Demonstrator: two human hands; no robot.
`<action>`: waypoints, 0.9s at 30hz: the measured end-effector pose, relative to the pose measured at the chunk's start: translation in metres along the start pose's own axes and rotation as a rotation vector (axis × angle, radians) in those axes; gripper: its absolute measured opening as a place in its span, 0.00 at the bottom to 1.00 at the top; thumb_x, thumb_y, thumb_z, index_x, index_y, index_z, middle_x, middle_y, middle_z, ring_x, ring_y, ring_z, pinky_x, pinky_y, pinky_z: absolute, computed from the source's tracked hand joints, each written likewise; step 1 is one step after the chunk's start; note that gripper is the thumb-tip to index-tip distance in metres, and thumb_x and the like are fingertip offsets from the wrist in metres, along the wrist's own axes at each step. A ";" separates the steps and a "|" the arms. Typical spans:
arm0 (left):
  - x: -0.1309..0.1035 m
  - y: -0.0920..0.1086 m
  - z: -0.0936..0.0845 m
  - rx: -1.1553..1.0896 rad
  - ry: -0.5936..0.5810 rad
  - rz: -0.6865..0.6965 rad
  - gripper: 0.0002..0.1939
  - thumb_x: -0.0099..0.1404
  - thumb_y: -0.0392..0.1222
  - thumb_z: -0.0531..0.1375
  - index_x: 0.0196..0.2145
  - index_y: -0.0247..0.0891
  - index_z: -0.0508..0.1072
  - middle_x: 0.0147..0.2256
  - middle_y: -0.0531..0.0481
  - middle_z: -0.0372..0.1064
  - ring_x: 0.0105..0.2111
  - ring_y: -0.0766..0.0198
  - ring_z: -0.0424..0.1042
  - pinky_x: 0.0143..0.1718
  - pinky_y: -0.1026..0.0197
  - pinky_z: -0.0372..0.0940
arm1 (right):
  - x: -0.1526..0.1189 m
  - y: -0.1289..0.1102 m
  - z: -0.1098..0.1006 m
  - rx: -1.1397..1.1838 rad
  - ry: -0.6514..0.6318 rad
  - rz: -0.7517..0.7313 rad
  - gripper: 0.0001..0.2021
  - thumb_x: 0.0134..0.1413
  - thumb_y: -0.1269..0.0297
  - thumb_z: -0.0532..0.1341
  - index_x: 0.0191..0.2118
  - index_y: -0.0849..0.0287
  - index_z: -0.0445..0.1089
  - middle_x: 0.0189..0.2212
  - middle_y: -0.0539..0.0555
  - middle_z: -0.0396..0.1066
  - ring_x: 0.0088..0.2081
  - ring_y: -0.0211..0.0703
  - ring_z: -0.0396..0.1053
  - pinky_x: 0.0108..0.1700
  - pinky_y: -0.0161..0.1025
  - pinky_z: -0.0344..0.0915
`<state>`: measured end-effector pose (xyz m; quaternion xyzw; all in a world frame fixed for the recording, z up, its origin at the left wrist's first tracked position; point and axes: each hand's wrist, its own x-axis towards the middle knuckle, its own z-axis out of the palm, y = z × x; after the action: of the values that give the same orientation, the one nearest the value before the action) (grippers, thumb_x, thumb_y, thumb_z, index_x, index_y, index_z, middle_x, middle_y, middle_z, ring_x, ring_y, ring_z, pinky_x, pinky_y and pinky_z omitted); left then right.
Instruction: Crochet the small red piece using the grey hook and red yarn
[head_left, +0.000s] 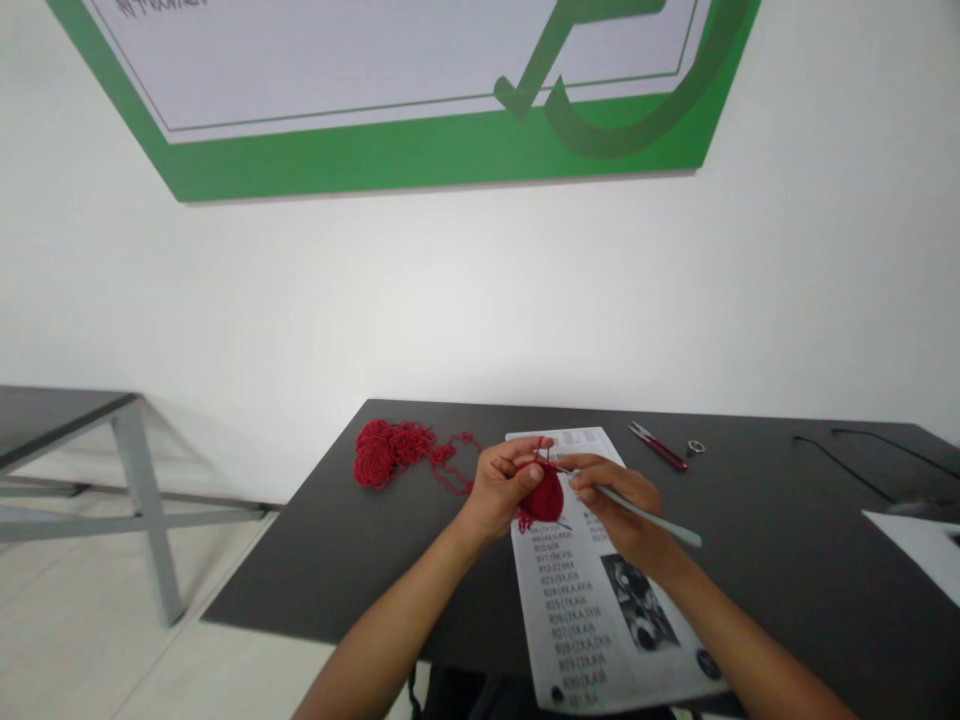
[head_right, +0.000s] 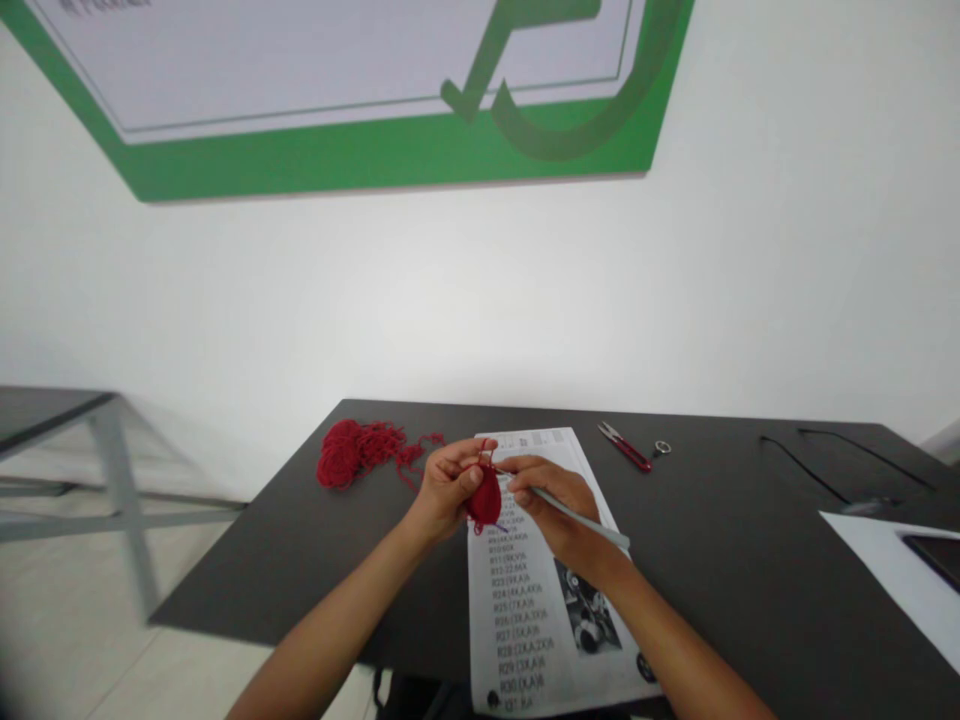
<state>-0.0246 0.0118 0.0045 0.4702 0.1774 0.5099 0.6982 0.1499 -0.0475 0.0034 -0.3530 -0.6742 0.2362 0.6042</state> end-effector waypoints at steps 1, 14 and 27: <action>0.000 0.002 0.000 -0.001 0.000 -0.003 0.27 0.47 0.50 0.78 0.43 0.34 0.81 0.33 0.44 0.81 0.28 0.63 0.78 0.32 0.61 0.72 | 0.000 -0.001 0.000 0.015 -0.008 0.011 0.06 0.63 0.58 0.64 0.38 0.49 0.79 0.46 0.54 0.82 0.47 0.51 0.79 0.49 0.46 0.75; -0.002 0.005 0.002 -0.258 -0.050 -0.141 0.22 0.48 0.48 0.78 0.38 0.36 0.80 0.23 0.52 0.77 0.21 0.67 0.75 0.22 0.69 0.68 | -0.007 0.008 0.003 0.308 -0.021 0.199 0.08 0.60 0.53 0.66 0.36 0.50 0.77 0.49 0.56 0.81 0.52 0.57 0.77 0.57 0.55 0.70; -0.002 -0.006 0.004 0.439 0.063 0.178 0.21 0.53 0.53 0.73 0.40 0.37 0.83 0.36 0.42 0.83 0.35 0.55 0.81 0.40 0.54 0.76 | 0.001 0.019 0.024 0.733 0.255 0.421 0.10 0.51 0.50 0.72 0.31 0.49 0.78 0.35 0.49 0.80 0.40 0.48 0.78 0.47 0.46 0.75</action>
<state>-0.0190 0.0082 0.0013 0.6083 0.2634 0.5329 0.5259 0.1299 -0.0317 -0.0136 -0.2713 -0.3794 0.5323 0.7064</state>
